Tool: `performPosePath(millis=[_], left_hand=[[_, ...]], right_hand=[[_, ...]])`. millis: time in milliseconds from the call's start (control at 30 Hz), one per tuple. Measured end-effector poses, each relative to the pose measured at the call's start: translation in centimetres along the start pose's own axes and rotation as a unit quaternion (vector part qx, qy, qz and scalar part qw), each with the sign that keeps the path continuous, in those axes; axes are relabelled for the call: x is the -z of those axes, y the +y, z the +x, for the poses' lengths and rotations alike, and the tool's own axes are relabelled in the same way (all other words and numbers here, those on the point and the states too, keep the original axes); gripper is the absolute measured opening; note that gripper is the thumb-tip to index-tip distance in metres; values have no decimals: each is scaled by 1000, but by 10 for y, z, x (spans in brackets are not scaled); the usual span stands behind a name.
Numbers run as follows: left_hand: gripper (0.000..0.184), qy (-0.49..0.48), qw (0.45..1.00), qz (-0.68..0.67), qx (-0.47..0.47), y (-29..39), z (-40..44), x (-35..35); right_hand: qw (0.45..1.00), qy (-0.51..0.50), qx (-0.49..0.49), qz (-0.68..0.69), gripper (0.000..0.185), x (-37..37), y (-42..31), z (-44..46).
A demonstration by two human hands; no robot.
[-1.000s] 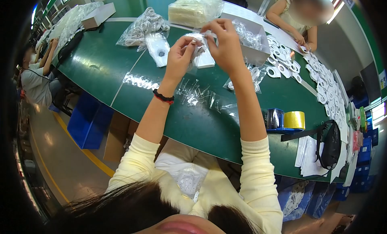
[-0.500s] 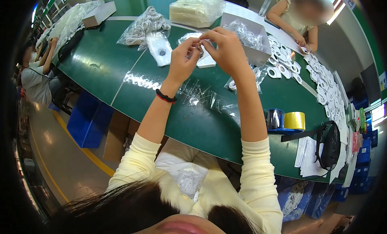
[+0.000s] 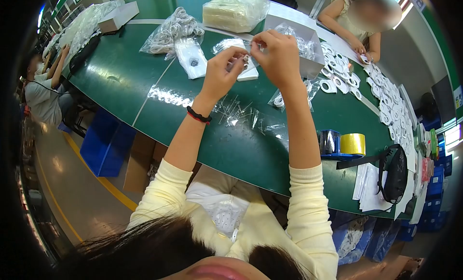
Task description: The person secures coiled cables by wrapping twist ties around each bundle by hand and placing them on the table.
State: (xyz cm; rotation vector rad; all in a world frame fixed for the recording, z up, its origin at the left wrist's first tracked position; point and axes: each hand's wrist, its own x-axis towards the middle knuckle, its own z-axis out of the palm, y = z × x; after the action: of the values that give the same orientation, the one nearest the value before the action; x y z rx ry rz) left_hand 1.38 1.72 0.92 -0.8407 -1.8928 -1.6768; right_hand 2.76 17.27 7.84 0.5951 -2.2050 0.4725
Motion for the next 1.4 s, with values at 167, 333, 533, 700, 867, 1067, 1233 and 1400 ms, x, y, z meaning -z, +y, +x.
performPosePath(millis=[167, 333, 533, 700, 867, 1067, 1233, 1400], left_hand=[[9, 9, 1000, -1, 26, 0, 1, 3], [7, 141, 989, 10, 45, -7, 4, 10], [11, 233, 969, -40, 69, -21, 10, 31], [11, 279, 956, -61, 68, -28, 11, 38], [9, 293, 951, -74, 69, -30, 12, 44], [9, 286, 951, -75, 86, -30, 12, 45], [13, 243, 951, -152, 112, -29, 10, 39], [17, 150, 976, -124, 102, -27, 8, 22]], right_hand=[[997, 69, -36, -9, 11, -4, 17, -3], [968, 166, -187, 9, 15, 3, 39, -6], [969, -111, -174, 138, 15, -22, 19, -13], [933, -313, 20, 179, 13, -64, -44, -34], [920, -372, 23, 123, 13, -74, -57, -49], [919, -363, -22, 154, 18, -61, -33, -38], [948, -228, -138, 173, 25, -43, -9, -18], [923, -130, -201, 300, 31, -24, -8, -4]])
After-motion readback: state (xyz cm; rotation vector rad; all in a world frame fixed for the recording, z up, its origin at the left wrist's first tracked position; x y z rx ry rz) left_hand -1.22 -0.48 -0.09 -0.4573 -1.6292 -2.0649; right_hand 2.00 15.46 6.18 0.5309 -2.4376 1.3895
